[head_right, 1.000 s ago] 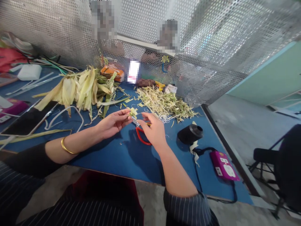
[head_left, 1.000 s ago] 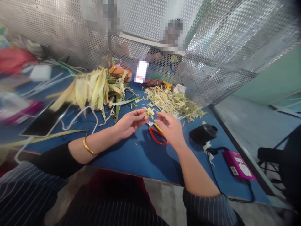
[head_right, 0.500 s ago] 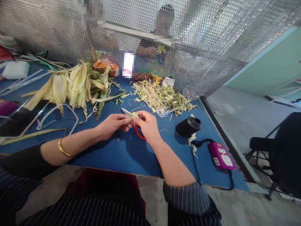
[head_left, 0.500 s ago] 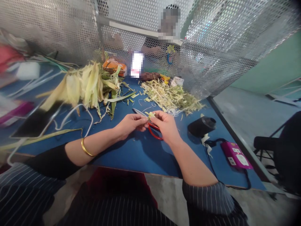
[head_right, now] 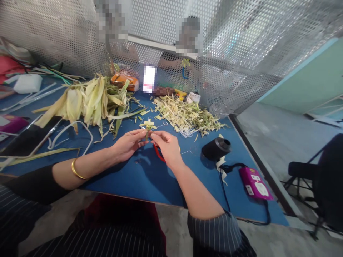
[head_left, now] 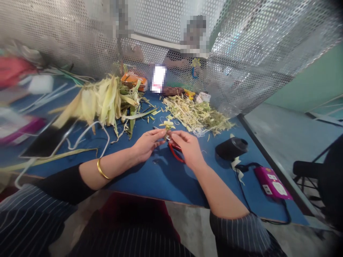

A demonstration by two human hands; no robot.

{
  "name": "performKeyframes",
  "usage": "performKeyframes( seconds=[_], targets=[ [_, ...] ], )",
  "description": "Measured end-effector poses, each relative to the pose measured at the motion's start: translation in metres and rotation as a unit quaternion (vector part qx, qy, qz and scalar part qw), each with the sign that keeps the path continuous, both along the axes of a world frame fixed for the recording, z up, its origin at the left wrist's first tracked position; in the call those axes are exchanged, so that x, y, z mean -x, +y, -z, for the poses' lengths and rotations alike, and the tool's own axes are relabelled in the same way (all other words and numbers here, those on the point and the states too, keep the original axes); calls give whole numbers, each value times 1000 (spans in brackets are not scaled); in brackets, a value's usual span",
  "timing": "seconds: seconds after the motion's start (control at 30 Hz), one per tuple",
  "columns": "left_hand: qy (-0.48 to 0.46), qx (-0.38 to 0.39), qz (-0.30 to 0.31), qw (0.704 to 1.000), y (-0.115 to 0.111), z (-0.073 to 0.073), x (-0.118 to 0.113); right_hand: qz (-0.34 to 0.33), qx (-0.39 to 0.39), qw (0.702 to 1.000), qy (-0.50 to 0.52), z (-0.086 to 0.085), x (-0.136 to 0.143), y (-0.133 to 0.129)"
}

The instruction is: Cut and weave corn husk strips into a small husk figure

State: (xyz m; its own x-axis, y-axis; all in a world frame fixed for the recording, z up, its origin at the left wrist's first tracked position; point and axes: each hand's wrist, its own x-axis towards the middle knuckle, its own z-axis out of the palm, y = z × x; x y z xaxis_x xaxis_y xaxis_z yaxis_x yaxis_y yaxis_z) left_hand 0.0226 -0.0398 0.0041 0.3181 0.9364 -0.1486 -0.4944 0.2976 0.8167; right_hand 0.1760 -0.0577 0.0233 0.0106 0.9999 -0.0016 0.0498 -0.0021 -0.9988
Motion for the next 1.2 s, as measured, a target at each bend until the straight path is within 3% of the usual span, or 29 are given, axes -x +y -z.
performKeyframes(
  seconds=[0.13, 0.23, 0.43, 0.57, 0.7, 0.93, 1.07, 1.2],
  targets=[
    [-21, 1, 37, 999, -1, -1, -2, -34, 5, 999, 16, 4, 8, -2],
    [1, -11, 40, 999, -1, -3, -1, -41, -19, 999, -30, 6, 6, 0],
    [122, -102, -34, 987, 0, -9, 2, -51, -116, 960, -249, 8, 2, -1],
    [135, -137, -55, 980, -1, -11, 1, -54, -117, 955, -267, 8, 5, -4],
    [138, -115, -81, 980, 0, -11, 0, -68, -130, 952, -269, 4, 3, -6],
    [154, -90, -92, 980, 3, -9, 0, -70, -212, 916, -334, 0, -1, -6],
    [174, -99, -61, 978, 6, -9, 4, -81, -174, 929, -315, 3, -2, -4],
    [172, -108, 30, 979, 10, -13, 11, -79, -144, 938, -304, 2, -1, -4]
  ],
)
